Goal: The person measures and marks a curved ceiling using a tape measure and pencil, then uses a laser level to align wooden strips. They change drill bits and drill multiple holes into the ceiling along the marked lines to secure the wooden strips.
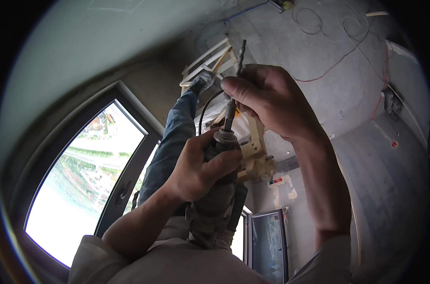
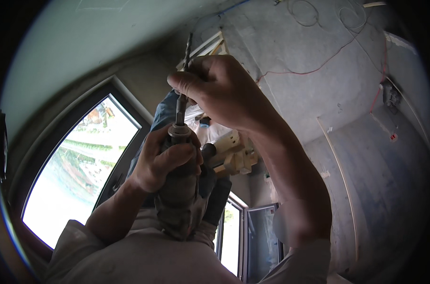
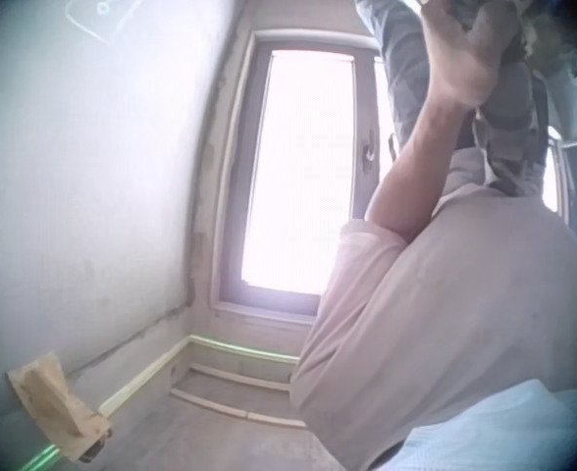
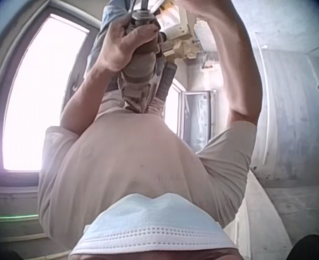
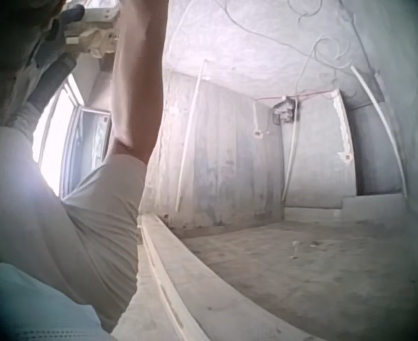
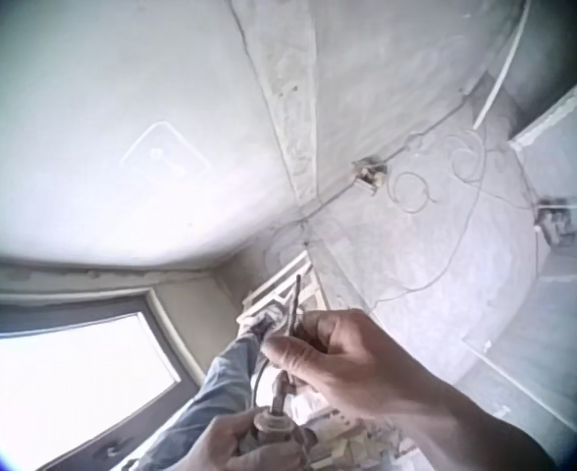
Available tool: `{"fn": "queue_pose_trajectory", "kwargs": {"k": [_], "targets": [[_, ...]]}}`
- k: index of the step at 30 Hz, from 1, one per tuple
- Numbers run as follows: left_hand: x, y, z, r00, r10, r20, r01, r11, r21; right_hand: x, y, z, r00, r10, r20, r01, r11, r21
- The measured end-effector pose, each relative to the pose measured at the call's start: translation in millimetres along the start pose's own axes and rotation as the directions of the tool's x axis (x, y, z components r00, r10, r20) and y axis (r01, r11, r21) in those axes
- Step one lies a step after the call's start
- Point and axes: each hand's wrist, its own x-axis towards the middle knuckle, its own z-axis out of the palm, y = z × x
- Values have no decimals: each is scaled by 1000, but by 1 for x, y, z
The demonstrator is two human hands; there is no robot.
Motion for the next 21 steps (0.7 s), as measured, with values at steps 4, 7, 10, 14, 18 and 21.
{"fn": "queue_pose_trajectory", "kwargs": {"k": [4, 7, 10, 14, 18, 21], "targets": [[4, -2, -3, 1000, -3, 12, 3, 1000, 9, 0, 3, 1, 997, -6, 76, 12, 997, -80], [3, -3, -4, 1000, 13, 4, -13, 1000, 1, -13, 7, 13, 999, -12, 39, 15, 997, -75], [3, -3, -4, 1000, 28, 8, -28, 999, 19, -21, 11, 19, 999, 10, 36, -12, 999, 48], [3, 2, -4, 1000, 13, 21, -13, 999, 32, -17, 9, 16, 998, -3, 57, 2, 1000, 21], [3, 5, -4, 1000, -10, 2, 10, 1000, 20, -18, 15, 9, 998, 33, 56, -35, 999, 36], [0, 5, -3, 999, -35, -39, 35, 999, -1, -41, 18, 16, 968, 59, -242, -54, 998, 27]]}}
